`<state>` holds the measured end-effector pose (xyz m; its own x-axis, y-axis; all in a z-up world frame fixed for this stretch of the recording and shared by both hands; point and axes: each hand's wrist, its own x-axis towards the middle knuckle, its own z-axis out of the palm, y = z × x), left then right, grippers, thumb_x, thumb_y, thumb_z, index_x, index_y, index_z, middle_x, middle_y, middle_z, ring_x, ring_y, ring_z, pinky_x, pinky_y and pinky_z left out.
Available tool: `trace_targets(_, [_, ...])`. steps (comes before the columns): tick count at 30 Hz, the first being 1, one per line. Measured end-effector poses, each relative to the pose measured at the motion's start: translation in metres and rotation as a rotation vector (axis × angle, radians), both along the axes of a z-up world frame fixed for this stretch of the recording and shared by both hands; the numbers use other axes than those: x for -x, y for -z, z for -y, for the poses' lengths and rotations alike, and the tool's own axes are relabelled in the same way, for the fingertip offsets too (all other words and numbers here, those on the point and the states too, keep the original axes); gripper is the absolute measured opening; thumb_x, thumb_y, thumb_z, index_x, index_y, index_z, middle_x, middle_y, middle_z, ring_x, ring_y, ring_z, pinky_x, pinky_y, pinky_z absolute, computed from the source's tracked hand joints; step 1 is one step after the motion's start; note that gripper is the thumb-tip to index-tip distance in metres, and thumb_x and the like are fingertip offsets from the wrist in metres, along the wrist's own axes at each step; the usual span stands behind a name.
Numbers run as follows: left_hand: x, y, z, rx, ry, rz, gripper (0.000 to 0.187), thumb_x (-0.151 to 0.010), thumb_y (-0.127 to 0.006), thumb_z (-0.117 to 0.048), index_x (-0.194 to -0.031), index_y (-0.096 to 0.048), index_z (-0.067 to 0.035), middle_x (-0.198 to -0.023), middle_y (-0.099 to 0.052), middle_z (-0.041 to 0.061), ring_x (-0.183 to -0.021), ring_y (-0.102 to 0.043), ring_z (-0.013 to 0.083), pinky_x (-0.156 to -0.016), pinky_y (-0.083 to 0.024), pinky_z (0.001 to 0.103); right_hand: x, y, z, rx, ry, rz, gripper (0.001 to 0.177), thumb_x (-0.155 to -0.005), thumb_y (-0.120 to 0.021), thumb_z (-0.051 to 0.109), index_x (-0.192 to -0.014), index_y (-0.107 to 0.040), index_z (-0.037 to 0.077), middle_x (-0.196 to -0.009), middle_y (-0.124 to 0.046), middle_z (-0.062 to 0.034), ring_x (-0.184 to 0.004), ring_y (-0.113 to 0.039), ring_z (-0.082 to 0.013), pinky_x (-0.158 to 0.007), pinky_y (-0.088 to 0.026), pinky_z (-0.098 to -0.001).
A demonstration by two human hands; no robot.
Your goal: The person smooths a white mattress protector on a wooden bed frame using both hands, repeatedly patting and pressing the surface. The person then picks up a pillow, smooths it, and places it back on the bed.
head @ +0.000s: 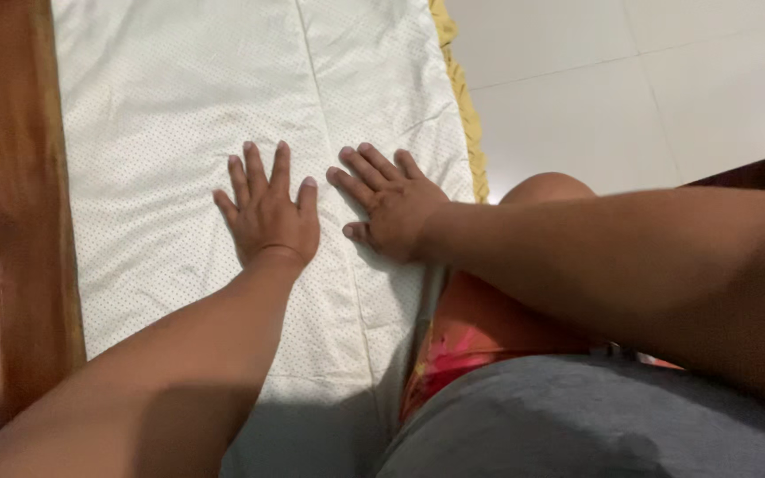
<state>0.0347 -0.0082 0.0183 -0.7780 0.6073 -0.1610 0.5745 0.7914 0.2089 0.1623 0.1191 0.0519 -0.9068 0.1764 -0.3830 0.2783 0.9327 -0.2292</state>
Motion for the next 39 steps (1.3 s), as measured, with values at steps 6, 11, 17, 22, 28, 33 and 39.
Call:
trace_targets(6, [0.003,0.001,0.003,0.062,0.058,-0.015,0.069,-0.102,-0.037,-0.053,-0.163,-0.018,-0.027,-0.171,-0.003,0.011,-0.156,0.003,0.0324,-0.121,0.001,0.060,0.003,-0.009,-0.003,-0.001,0.011,0.097,0.079,-0.101,-0.040,0.056,-0.163,-0.001,0.027,-0.172,0.008,-0.0002,-0.157,0.010,-0.0217,-0.126,0.001,-0.0500])
trace_targets(11, [-0.017,-0.003,0.049,0.099,0.039,0.027,0.072,-0.100,-0.038,-0.057,-0.163,-0.018,-0.028,-0.173,-0.004,0.006,-0.158,0.001,0.0275,-0.123,0.002,0.059,0.004,-0.008,-0.003,0.024,0.036,0.114,0.081,-0.100,-0.043,0.056,-0.164,-0.001,0.029,-0.173,0.009,0.0012,-0.158,0.011,-0.0211,-0.127,0.001,-0.0501])
trace_targets(17, [-0.024,-0.012,0.112,0.216,-0.392,0.025,0.091,-0.093,-0.040,-0.072,-0.163,-0.008,-0.024,-0.170,0.008,0.014,-0.156,0.012,0.0308,-0.121,0.007,0.064,0.003,-0.004,-0.002,0.023,0.049,0.089,0.080,-0.100,-0.043,0.055,-0.163,-0.002,0.029,-0.172,0.008,0.0014,-0.158,0.010,-0.0214,-0.127,0.001,-0.0505])
trace_targets(22, [-0.033,-0.010,0.110,0.174,-0.606,0.109,0.098,-0.090,-0.042,-0.074,-0.165,-0.004,-0.024,-0.171,0.012,0.016,-0.156,0.014,0.0363,-0.118,0.002,0.072,0.015,-0.006,0.015,-0.040,0.053,0.019,0.080,-0.102,-0.045,0.053,-0.163,-0.005,0.022,-0.171,0.005,-0.0076,-0.157,0.004,-0.0279,-0.124,-0.003,-0.0554])
trace_targets(28, [-0.030,-0.013,0.110,0.184,-0.583,0.093,0.097,-0.087,-0.046,-0.075,-0.165,-0.010,-0.030,-0.171,0.007,0.017,-0.156,0.012,0.0379,-0.119,-0.001,0.072,0.023,0.007,0.068,0.046,-0.354,-0.418,0.078,-0.100,-0.045,0.054,-0.162,-0.016,0.017,-0.170,-0.007,-0.0130,-0.157,-0.008,-0.0312,-0.124,-0.007,-0.0571])
trace_targets(33, [-0.031,-0.022,0.112,0.147,-0.557,0.162,0.101,-0.084,-0.048,-0.081,-0.164,-0.010,-0.031,-0.168,0.011,0.021,-0.154,0.017,0.0409,-0.118,0.005,0.070,0.025,0.010,0.067,-0.033,-0.314,-0.100,0.071,-0.101,-0.038,0.056,-0.161,-0.015,0.026,-0.172,-0.006,-0.0062,-0.159,-0.002,-0.0263,-0.126,0.000,-0.0557])
trace_targets(39, [-0.028,-0.026,0.112,0.142,-0.553,0.183,0.104,-0.082,-0.049,-0.082,-0.164,-0.009,-0.031,-0.168,0.012,0.023,-0.153,0.018,0.0421,-0.118,0.006,0.070,0.053,0.015,0.052,-0.107,-0.095,-0.354,0.081,-0.101,-0.028,0.065,-0.163,-0.010,0.017,-0.170,-0.004,-0.0136,-0.155,0.000,-0.0289,-0.120,0.001,-0.0582])
